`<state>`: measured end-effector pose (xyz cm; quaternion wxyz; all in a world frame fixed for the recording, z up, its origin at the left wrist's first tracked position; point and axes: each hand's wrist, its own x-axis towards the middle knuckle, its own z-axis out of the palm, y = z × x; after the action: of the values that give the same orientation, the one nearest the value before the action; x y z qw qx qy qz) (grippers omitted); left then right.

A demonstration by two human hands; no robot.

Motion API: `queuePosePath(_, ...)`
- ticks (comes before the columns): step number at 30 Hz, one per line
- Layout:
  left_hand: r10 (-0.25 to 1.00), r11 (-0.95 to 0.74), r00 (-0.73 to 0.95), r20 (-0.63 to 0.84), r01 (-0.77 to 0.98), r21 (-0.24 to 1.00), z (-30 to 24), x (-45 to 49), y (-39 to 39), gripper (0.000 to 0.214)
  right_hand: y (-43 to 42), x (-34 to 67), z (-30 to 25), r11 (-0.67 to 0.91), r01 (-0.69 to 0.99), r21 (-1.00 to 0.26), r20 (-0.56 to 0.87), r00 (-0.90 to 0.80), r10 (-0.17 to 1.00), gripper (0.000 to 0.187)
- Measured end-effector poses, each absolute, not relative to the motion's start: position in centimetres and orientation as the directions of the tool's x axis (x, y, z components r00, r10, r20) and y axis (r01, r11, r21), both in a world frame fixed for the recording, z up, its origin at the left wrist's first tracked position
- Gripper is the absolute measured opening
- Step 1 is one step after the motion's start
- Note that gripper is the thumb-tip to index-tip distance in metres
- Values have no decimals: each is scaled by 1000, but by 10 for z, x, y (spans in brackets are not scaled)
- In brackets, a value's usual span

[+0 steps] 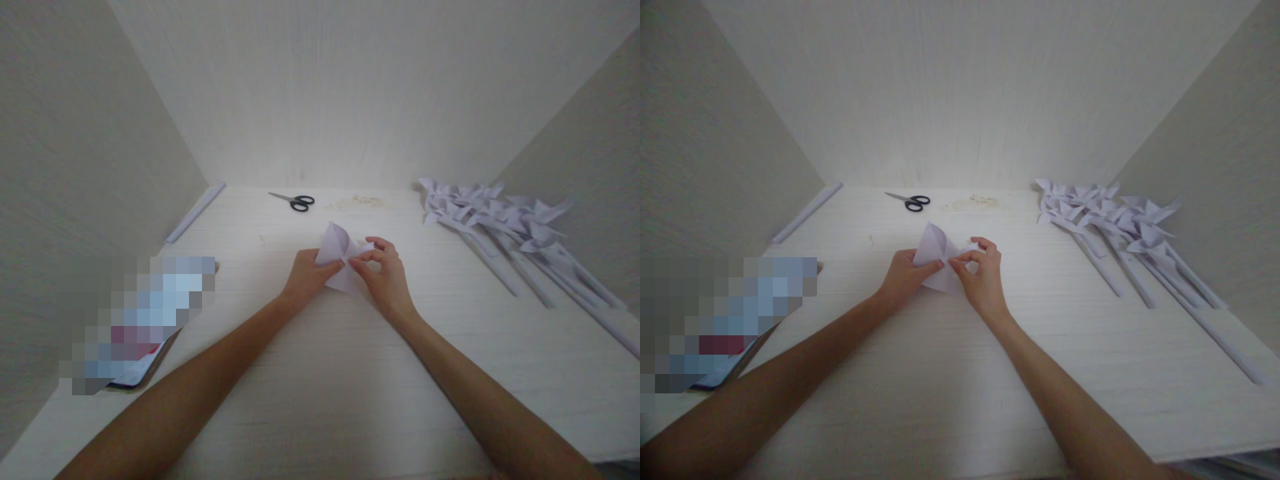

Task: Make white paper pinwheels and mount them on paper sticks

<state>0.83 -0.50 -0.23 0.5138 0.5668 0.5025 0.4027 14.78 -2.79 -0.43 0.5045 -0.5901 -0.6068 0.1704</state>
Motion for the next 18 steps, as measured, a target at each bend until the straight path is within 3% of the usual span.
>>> queuePosePath(18,988,31,146,-54,153,988,0,10,-7,31,-35,140,0,278,634,-721,521,232,822,7)
